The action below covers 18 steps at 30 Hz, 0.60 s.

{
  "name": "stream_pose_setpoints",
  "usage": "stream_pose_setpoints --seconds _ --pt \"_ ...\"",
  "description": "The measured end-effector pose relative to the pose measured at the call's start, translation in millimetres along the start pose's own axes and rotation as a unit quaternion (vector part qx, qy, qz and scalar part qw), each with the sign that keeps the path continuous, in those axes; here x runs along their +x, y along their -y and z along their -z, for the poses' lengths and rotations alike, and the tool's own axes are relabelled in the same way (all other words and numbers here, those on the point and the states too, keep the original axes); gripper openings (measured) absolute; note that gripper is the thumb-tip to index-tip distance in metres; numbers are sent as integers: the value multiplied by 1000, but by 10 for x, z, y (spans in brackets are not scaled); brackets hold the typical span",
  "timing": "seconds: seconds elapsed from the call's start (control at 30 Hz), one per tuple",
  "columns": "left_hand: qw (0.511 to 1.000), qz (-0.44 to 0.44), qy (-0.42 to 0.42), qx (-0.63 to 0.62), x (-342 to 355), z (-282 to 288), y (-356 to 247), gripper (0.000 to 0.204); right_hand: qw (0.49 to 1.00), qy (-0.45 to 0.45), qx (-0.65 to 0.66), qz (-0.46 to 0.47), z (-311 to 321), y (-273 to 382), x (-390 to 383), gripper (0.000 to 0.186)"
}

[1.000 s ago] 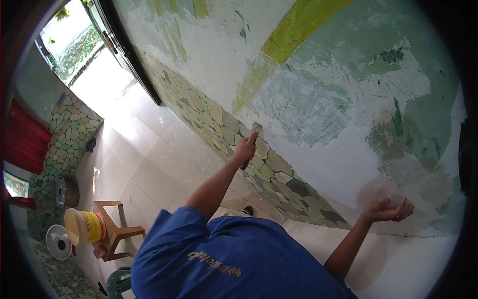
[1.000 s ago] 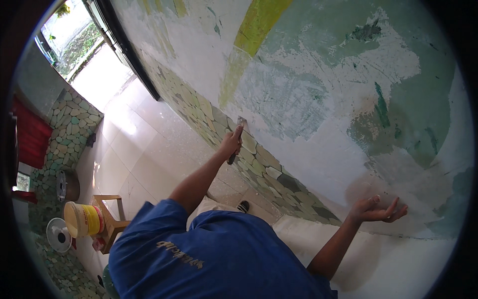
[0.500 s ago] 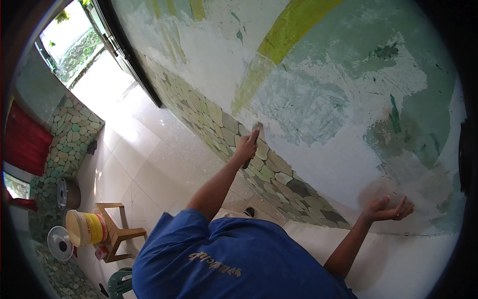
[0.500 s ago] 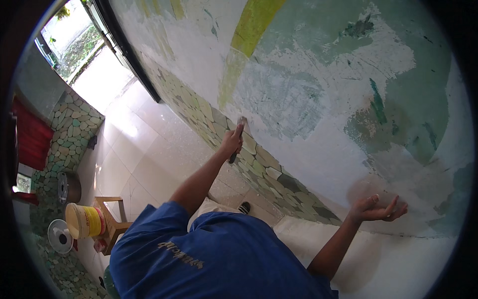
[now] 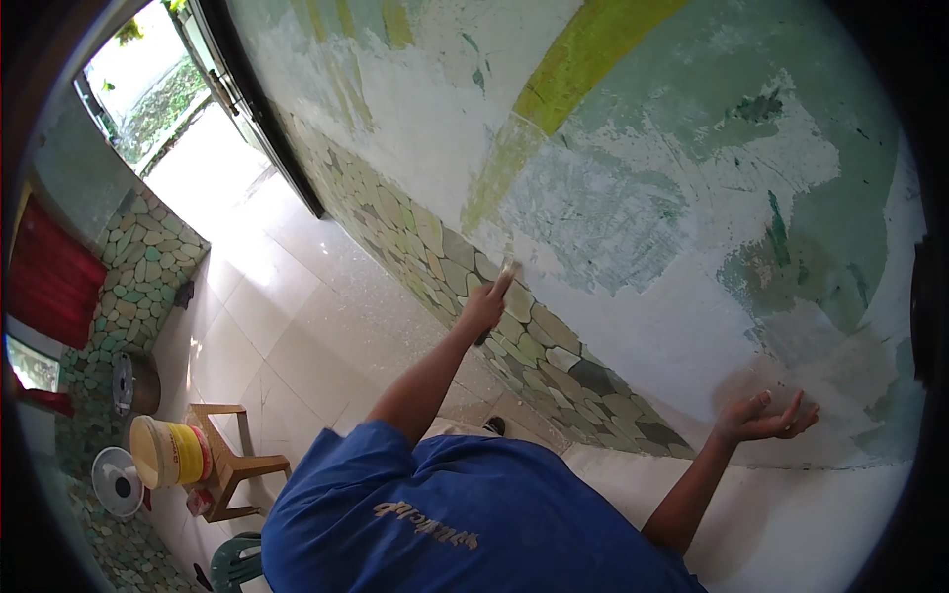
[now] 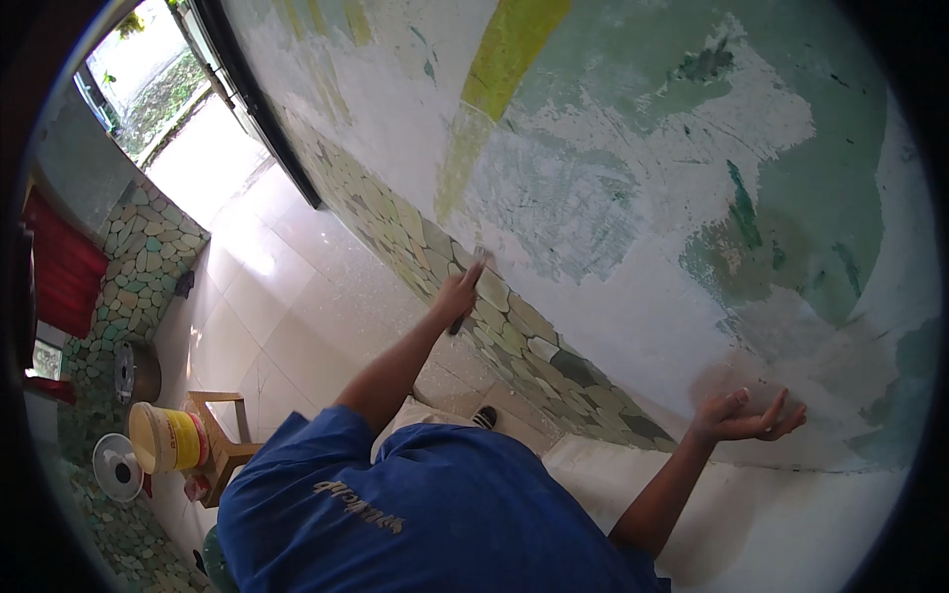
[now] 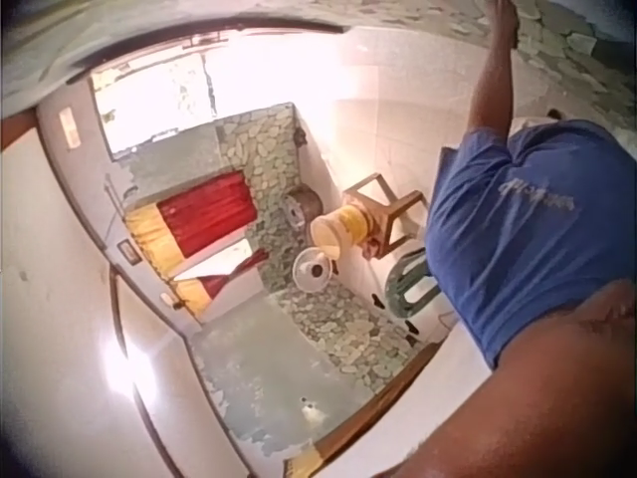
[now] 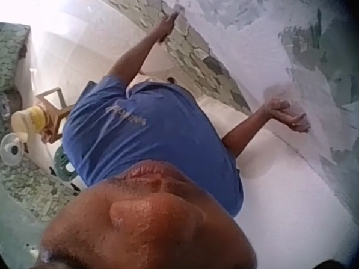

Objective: The person is applying plaster or filler to a wall using a putty knife.

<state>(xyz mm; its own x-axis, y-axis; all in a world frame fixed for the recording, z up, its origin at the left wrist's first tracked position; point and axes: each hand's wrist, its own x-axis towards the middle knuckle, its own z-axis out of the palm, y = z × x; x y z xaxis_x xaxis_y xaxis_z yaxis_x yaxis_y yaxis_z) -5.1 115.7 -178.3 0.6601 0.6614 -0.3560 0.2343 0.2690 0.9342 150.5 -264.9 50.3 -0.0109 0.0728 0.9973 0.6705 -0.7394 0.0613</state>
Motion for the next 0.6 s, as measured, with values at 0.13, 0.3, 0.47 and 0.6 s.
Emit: stream_pose_setpoints --seconds 0.13,0.3,0.47,0.6 --pt "997 -42 27 -54 51 -90 -280 60 1000 13 -22 12 75 -87 -37 46" --pt "998 -20 15 -52 -105 104 118 61 1000 4 -13 4 43 -60 -46 45" --pt "998 -25 14 -54 -1 50 -113 62 1000 10 3 1 11 -8 -45 43" --pt "995 -26 23 -88 74 -48 -399 61 1000 14 -23 8 42 -66 -65 47"
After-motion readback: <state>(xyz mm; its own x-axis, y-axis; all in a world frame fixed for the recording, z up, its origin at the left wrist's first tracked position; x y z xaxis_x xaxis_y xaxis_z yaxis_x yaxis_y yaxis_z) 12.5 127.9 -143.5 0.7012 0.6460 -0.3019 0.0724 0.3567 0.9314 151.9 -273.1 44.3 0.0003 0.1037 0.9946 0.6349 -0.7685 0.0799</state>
